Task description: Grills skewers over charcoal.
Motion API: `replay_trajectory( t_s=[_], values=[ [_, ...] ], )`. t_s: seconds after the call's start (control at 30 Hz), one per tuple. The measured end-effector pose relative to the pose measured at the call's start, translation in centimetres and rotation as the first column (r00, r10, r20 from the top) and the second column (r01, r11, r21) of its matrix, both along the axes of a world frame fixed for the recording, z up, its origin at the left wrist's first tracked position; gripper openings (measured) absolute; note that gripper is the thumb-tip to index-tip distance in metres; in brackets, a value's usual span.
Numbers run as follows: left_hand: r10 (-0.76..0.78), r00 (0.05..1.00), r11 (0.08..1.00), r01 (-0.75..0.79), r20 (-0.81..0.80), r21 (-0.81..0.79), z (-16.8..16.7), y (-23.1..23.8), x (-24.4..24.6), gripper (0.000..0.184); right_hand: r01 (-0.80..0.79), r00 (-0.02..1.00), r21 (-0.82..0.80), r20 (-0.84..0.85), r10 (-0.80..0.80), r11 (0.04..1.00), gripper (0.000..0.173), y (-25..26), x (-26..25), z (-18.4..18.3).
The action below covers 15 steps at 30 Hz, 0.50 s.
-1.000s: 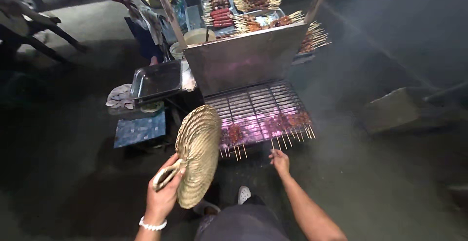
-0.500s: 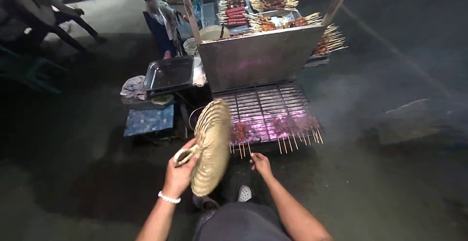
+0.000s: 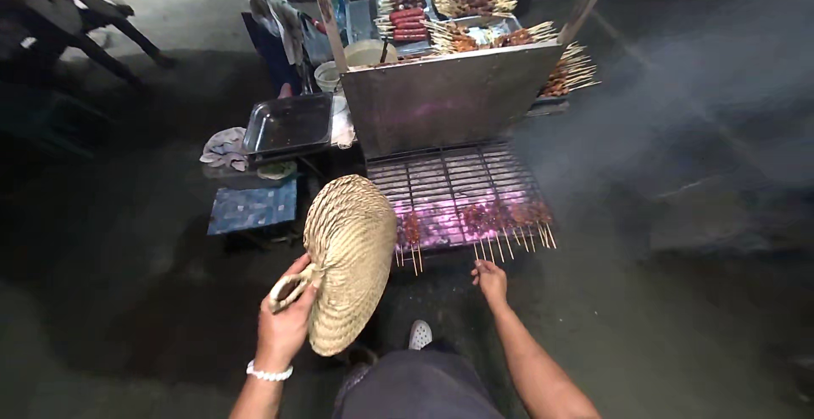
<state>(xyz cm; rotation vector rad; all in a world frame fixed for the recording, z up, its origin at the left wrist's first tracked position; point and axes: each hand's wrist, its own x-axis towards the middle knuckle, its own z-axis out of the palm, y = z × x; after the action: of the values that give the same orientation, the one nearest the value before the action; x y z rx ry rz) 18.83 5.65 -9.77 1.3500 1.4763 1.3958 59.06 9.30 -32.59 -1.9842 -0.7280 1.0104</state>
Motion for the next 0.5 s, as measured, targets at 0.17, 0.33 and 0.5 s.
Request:
replay_trajectory(
  t_s=[0.17, 0.33, 0.5],
  values=[
    [0.13, 0.981, 0.991, -0.125, -0.146, 0.039, 0.7, 0.5, -1.2, 0.048, 0.036, 0.994, -0.007, 0.108, -0.035, 0.999, 0.029, -1.2, -0.9, 1.5],
    [0.07, 0.946, 0.994, -0.038, -0.317, 0.106, 0.1, 0.8, -1.4, 0.045, -0.175, 0.983, -0.051, -0.064, 0.172, 0.983, 0.032, -2.0, -6.5, 1.2],
    [-0.028, 0.994, 0.999, 0.026, -0.104, -0.021, 0.4, 1.5, 1.2, 0.046, -0.265, 0.892, -0.084, -0.401, 0.211, 0.961, 0.036, 0.9, -12.6, 0.3]
  ],
)
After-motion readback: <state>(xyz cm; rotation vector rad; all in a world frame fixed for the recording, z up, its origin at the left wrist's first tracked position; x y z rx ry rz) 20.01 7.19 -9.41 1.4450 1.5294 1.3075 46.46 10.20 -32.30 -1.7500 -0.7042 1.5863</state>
